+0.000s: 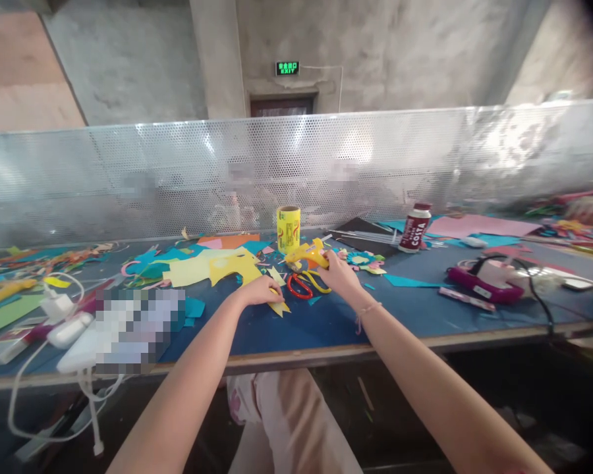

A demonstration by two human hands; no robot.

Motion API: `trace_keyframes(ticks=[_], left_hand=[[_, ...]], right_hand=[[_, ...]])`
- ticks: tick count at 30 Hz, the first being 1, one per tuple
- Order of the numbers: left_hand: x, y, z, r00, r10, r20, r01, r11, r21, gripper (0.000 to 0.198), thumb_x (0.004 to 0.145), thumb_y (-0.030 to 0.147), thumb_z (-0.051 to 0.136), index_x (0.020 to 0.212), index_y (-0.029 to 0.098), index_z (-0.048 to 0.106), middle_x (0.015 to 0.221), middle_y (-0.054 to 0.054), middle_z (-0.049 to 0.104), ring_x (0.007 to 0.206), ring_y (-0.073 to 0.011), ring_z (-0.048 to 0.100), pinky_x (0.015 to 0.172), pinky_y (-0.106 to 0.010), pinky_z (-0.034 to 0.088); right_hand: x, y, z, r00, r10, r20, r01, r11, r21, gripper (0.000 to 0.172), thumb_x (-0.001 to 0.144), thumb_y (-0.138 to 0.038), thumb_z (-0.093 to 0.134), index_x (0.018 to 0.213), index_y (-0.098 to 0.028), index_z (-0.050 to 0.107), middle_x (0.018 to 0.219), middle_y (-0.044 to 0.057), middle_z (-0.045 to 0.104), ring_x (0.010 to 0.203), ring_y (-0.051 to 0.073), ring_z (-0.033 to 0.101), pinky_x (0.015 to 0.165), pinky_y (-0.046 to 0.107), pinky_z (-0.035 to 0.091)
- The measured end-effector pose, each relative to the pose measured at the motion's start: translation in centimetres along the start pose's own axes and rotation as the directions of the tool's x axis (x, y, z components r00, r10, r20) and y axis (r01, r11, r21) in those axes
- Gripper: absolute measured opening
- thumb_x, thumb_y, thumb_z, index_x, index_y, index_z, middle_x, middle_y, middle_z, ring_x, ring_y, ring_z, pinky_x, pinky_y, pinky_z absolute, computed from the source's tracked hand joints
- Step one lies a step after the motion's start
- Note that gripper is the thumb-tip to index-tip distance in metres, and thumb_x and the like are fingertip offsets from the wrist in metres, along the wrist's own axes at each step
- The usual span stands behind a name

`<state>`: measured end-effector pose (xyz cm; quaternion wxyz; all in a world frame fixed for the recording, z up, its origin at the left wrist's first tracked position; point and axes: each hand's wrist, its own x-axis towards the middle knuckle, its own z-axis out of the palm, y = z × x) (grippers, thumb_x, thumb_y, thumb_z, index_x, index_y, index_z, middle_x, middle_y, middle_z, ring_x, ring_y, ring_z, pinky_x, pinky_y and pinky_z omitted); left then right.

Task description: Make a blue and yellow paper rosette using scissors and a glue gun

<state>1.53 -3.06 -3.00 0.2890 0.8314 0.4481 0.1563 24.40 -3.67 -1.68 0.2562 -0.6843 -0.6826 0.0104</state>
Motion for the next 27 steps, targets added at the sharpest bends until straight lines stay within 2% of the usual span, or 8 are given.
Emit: trace_keyframes(ticks=[7,12,13,15,17,19,21,27], left_hand=[[-0.2,0.2,-0.2,1.0,-0.007,0.008,0.007,0.999,-0.036,0.018,0.062,0.03,0.062,0.068,0.015,0.071,0.065,-0.001,0.065,0.063,-0.0147,0.055,0.059,-0.023,0.039],[-1.3,0.7,-1.6,1.0,0.004,0.031,0.0,0.991,-0.132,0.015,0.064,0.029,0.061,0.065,0.016,0.068,0.062,-0.001,0.062,0.062,-0.0144,0.055,0.059,-0.023,0.039],[-1.4,0.5,-1.9,1.0,-0.004,-0.006,0.003,0.991,-0.134,0.016,0.065,0.03,0.06,0.066,0.016,0.067,0.062,-0.001,0.062,0.062,-0.0146,0.055,0.059,-0.023,0.039],[-1.4,-0.2,-2.3,0.981,-0.056,-0.185,0.039,0.995,-0.093,0.018,0.07,0.032,0.058,0.068,0.016,0.065,0.065,-0.002,0.062,0.064,-0.0159,0.056,0.06,-0.025,0.04],[-1.2,-1.0,-2.5,0.889,-0.097,-0.448,0.118,0.993,0.02,0.017,0.074,0.031,0.054,0.068,0.017,0.062,0.072,-0.005,0.063,0.07,-0.0182,0.057,0.064,-0.027,0.041],[-0.8,-1.8,-2.5,0.783,-0.076,-0.617,0.201,0.97,0.135,0.017,0.079,0.028,0.049,0.071,0.017,0.059,0.079,-0.008,0.064,0.077,-0.0204,0.058,0.069,-0.029,0.041],[-0.4,-2.4,-2.3,0.746,-0.068,-0.663,0.265,0.943,0.202,0.017,0.083,0.025,0.045,0.077,0.017,0.058,0.084,-0.011,0.063,0.083,-0.022,0.059,0.072,-0.03,0.042],[0.5,-3.3,-1.3,0.798,-0.243,-0.551,0.436,0.865,0.25,0.031,0.091,0.03,0.034,0.099,0.011,0.056,0.1,-0.017,0.063,0.095,-0.0236,0.06,0.077,-0.029,0.042]], right_hand=[[-0.6,0.5,0.2,1.0,0.006,-0.008,-0.007,1.0,-0.011,0.04,0.08,-0.031,0.045,0.118,-0.017,0.045,0.106,0.012,0.064,0.095,0.025,0.06,0.07,0.029,0.041],[-0.8,0.1,-0.2,0.999,0.038,0.011,-0.037,0.999,-0.038,0.071,0.074,-0.068,0.044,0.121,-0.015,0.045,0.109,0.016,0.063,0.102,0.03,0.058,0.077,0.034,0.042],[-0.9,0.1,-0.3,0.999,0.042,0.016,-0.041,0.998,-0.056,0.077,0.07,-0.073,0.045,0.12,-0.015,0.047,0.108,0.016,0.063,0.102,0.03,0.058,0.077,0.034,0.042],[-1.0,-0.2,-0.4,0.998,0.045,0.033,-0.042,0.994,-0.099,0.082,0.064,-0.078,0.047,0.117,-0.015,0.049,0.105,0.016,0.064,0.1,0.03,0.059,0.076,0.034,0.043],[-1.1,-0.5,-0.3,0.998,0.027,0.051,-0.02,0.992,-0.128,0.081,0.062,-0.078,0.049,0.115,-0.016,0.051,0.101,0.015,0.065,0.098,0.03,0.06,0.074,0.034,0.043],[-1.3,-1.0,-0.2,0.999,0.002,0.054,0.006,0.99,-0.143,0.076,0.064,-0.075,0.05,0.113,-0.017,0.052,0.099,0.014,0.065,0.095,0.029,0.061,0.072,0.033,0.043],[-1.4,-1.6,0.1,0.998,-0.026,0.053,0.035,0.986,-0.162,0.066,0.069,-0.07,0.05,0.109,-0.018,0.053,0.097,0.013,0.066,0.092,0.028,0.062,0.07,0.032,0.043],[-1.9,-3.2,0.9,0.993,-0.105,0.054,0.115,0.96,-0.254,0.042,0.079,-0.053,0.047,0.099,-0.017,0.053,0.089,0.011,0.067,0.086,0.025,0.064,0.064,0.029,0.041]])
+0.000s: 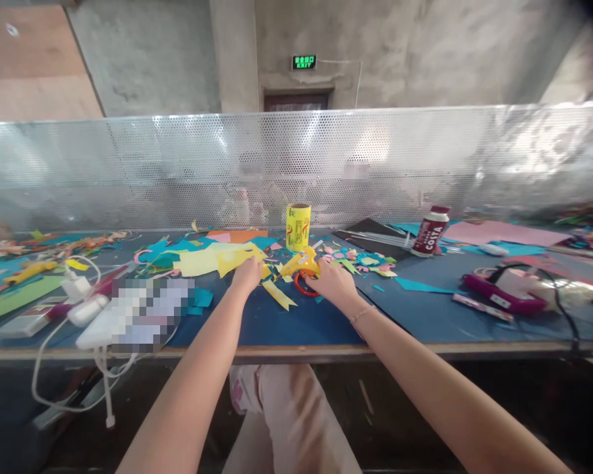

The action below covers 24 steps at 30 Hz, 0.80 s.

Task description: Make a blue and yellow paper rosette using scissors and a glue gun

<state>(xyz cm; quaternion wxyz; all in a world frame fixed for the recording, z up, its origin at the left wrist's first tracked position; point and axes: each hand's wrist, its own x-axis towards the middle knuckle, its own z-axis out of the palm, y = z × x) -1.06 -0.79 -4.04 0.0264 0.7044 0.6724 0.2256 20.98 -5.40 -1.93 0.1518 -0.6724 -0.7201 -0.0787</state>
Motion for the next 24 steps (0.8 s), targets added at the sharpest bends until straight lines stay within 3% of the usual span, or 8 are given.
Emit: trace_keyframes(ticks=[7,24], left_hand=[[0.0,0.0,0.6,0.995,0.03,0.095,-0.038,0.996,0.079,0.033,0.09,0.027,0.033,0.101,0.012,0.059,0.104,-0.016,0.064,0.097,-0.0244,0.06,0.077,-0.03,0.043],[-0.2,0.1,0.5,0.993,0.042,0.115,-0.055,0.992,0.116,0.032,0.089,0.025,0.033,0.1,0.012,0.06,0.103,-0.017,0.065,0.094,-0.024,0.062,0.073,-0.029,0.044]], right_hand=[[-0.3,-1.1,0.8,0.991,-0.13,-0.038,0.127,0.989,-0.081,0.034,0.085,-0.044,0.042,0.102,-0.016,0.051,0.085,0.009,0.067,0.08,0.023,0.065,0.061,0.027,0.04],[0.1,-0.8,1.4,0.985,-0.173,0.012,0.174,0.979,-0.104,0.036,0.09,-0.046,0.035,0.101,-0.015,0.05,0.084,0.01,0.067,0.078,0.022,0.064,0.061,0.027,0.04]])
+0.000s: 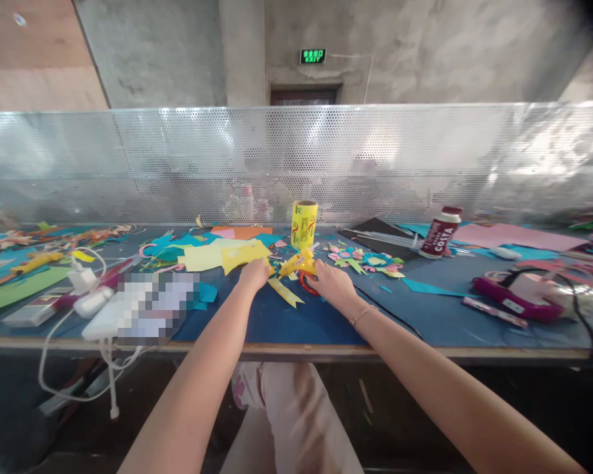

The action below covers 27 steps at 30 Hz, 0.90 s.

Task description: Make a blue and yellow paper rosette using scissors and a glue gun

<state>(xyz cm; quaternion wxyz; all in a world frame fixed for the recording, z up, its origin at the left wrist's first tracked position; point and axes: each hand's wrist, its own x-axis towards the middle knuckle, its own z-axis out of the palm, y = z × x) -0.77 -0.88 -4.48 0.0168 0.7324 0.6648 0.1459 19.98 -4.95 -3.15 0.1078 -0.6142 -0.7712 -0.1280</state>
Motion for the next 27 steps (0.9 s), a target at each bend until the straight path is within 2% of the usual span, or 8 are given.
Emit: trace_keyframes(ticks=[7,13,27], left_hand=[[-0.1,0.1,-0.1,1.0,-0.002,-0.008,0.002,1.0,-0.005,0.032,0.088,0.024,0.033,0.1,0.011,0.061,0.104,-0.017,0.065,0.095,-0.0254,0.061,0.074,-0.031,0.045],[-0.1,0.1,-0.2,1.0,-0.009,0.01,0.008,1.0,0.01,0.033,0.088,0.025,0.033,0.103,0.012,0.06,0.106,-0.017,0.064,0.096,-0.0245,0.061,0.075,-0.03,0.045],[-0.1,-0.1,-0.1,1.0,-0.004,-0.006,0.005,1.0,0.015,0.031,0.089,0.028,0.035,0.101,0.012,0.059,0.106,-0.017,0.063,0.099,-0.0249,0.059,0.077,-0.03,0.043]], right_hand=[[0.0,-0.1,-0.1,1.0,-0.01,0.0,0.01,1.0,-0.023,0.032,0.089,-0.041,0.038,0.104,-0.015,0.05,0.085,0.01,0.067,0.079,0.021,0.065,0.061,0.026,0.04],[-0.1,0.1,-0.3,1.0,-0.013,0.004,0.013,0.999,-0.036,0.036,0.088,-0.041,0.039,0.112,-0.015,0.048,0.086,0.009,0.067,0.079,0.022,0.064,0.061,0.026,0.04],[-1.0,1.0,-1.1,0.997,-0.08,-0.022,0.078,0.992,-0.099,0.037,0.089,-0.042,0.038,0.112,-0.015,0.049,0.085,0.01,0.067,0.078,0.023,0.064,0.06,0.028,0.038]])
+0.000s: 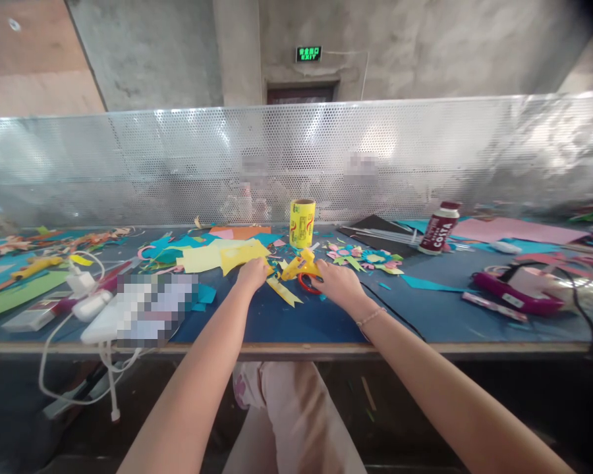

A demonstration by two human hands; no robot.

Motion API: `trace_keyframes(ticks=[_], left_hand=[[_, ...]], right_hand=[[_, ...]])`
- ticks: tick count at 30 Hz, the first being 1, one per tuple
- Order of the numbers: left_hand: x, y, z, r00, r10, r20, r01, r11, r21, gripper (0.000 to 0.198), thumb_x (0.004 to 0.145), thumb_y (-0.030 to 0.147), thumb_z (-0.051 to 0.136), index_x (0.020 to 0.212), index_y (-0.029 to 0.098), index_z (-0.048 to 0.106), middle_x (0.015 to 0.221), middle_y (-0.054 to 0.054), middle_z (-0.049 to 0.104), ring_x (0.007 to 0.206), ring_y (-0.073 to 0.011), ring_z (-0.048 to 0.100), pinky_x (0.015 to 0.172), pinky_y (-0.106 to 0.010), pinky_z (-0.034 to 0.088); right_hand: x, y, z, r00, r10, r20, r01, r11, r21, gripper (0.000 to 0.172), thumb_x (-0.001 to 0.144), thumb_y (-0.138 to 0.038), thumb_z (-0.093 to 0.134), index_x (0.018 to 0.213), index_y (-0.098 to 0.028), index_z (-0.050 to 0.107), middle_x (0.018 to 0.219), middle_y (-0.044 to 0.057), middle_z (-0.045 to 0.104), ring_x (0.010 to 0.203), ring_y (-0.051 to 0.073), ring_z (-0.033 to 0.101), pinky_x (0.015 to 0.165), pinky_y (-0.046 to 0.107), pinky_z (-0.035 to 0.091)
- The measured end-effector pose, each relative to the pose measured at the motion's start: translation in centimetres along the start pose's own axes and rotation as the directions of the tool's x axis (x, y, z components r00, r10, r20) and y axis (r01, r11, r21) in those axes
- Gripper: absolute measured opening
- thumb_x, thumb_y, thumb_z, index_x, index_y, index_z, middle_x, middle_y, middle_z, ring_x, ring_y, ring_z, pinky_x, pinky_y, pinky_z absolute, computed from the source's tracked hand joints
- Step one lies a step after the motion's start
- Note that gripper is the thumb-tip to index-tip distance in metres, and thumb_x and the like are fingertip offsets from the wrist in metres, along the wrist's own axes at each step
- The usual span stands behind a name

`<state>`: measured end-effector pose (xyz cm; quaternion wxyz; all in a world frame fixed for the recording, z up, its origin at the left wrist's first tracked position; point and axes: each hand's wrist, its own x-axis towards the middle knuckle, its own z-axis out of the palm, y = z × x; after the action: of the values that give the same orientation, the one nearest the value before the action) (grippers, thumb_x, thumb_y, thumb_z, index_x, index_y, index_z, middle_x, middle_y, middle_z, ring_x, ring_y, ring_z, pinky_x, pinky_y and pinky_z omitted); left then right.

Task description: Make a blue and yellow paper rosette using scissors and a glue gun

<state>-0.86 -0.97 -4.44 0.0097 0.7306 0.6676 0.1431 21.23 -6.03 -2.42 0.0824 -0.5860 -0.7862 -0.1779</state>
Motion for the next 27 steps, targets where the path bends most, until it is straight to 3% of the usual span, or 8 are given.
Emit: trace_keyframes(ticks=[11,27], left_hand=[[-0.1,0.0,0.0,1.0,0.003,-0.009,-0.003,1.0,0.015,0.028,0.089,0.028,0.035,0.094,0.014,0.059,0.1,-0.014,0.064,0.095,-0.023,0.059,0.073,-0.028,0.042],[-0.4,0.0,-0.1,1.0,0.003,0.003,-0.003,1.0,0.019,0.024,0.089,0.028,0.037,0.092,0.015,0.057,0.095,-0.012,0.063,0.093,-0.022,0.058,0.073,-0.028,0.04]], right_hand=[[-0.3,0.6,-0.5,1.0,-0.014,-0.006,0.014,1.0,-0.018,0.03,0.087,-0.039,0.04,0.101,-0.015,0.053,0.084,0.01,0.067,0.077,0.022,0.062,0.06,0.027,0.034],[-0.9,2.4,-1.4,0.994,-0.113,-0.009,0.112,0.992,-0.057,0.035,0.086,-0.043,0.042,0.103,-0.015,0.055,0.087,0.012,0.067,0.08,0.023,0.062,0.065,0.029,0.035]])
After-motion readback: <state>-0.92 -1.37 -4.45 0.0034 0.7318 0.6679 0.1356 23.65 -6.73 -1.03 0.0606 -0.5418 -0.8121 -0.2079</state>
